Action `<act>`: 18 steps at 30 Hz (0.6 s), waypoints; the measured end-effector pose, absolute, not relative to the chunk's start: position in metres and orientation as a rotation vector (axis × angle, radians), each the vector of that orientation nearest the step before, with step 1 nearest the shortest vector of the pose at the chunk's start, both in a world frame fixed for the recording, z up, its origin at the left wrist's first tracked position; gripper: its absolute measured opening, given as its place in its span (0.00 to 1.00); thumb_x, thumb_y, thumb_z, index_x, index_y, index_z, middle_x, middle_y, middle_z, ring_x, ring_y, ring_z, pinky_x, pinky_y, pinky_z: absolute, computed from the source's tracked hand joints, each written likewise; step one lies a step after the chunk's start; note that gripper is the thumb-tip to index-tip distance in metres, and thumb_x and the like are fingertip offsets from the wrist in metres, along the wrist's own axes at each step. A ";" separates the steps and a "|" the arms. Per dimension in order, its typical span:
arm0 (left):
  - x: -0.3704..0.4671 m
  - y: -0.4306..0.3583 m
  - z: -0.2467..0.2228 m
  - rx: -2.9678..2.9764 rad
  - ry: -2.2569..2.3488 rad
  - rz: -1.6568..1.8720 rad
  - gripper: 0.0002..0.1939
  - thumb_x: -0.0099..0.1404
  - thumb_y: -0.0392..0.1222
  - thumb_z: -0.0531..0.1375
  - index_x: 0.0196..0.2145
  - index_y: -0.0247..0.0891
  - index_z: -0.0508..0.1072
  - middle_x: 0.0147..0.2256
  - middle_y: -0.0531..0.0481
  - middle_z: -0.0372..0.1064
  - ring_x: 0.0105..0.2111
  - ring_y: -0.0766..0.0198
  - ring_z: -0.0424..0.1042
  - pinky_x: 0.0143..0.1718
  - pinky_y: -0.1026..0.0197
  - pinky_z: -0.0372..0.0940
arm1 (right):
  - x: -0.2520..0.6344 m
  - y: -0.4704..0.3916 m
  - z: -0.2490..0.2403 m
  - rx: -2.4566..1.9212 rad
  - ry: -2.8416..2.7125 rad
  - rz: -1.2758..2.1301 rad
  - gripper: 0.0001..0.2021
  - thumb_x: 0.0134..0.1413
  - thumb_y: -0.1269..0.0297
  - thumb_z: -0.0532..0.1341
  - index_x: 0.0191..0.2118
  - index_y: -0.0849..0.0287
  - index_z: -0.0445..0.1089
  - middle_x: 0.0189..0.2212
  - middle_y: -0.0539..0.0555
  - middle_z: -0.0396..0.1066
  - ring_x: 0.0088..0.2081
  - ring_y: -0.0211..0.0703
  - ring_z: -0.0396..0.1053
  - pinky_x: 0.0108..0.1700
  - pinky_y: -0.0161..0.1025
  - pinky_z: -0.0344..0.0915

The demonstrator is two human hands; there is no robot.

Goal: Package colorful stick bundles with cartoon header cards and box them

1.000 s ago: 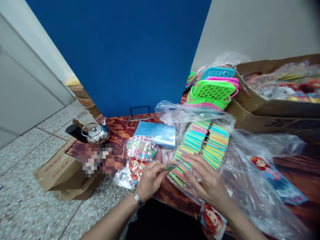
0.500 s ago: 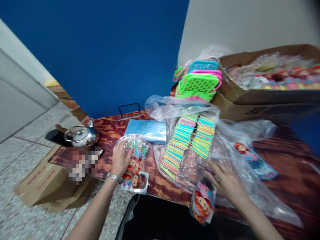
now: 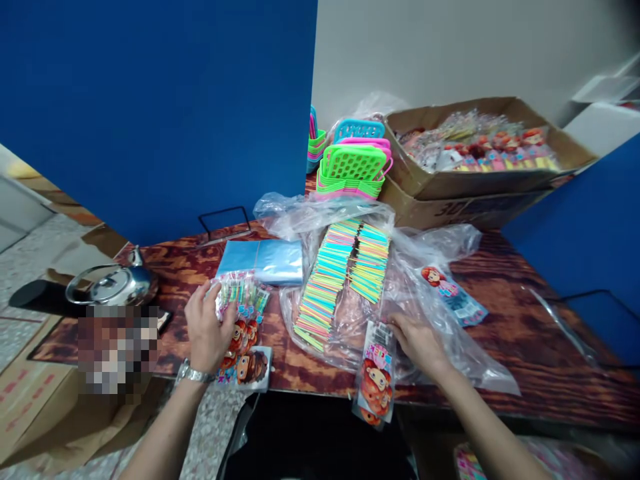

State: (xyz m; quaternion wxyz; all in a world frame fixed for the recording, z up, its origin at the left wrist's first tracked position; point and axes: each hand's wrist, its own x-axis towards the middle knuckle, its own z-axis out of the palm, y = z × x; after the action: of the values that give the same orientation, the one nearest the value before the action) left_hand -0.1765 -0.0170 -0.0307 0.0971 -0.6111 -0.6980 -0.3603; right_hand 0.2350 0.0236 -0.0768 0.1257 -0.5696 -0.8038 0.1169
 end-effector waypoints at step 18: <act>-0.037 -0.042 -0.034 -2.836 -2.239 -1.595 0.06 0.61 0.37 0.58 0.29 0.36 0.75 0.28 0.48 0.73 0.30 0.63 0.71 0.34 0.64 0.63 | 0.152 -0.003 0.010 -0.966 -2.213 0.397 0.02 0.55 0.68 0.58 0.31 0.57 0.65 0.24 0.49 0.68 0.27 0.36 0.66 0.31 0.33 0.62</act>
State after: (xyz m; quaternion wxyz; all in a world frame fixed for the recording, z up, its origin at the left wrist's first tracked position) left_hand -0.0373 -0.0420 -0.0336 -0.3932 -0.6602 -0.5212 -0.3713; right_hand 0.1515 -0.0033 0.0097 0.3403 -0.3713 -0.8503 0.1526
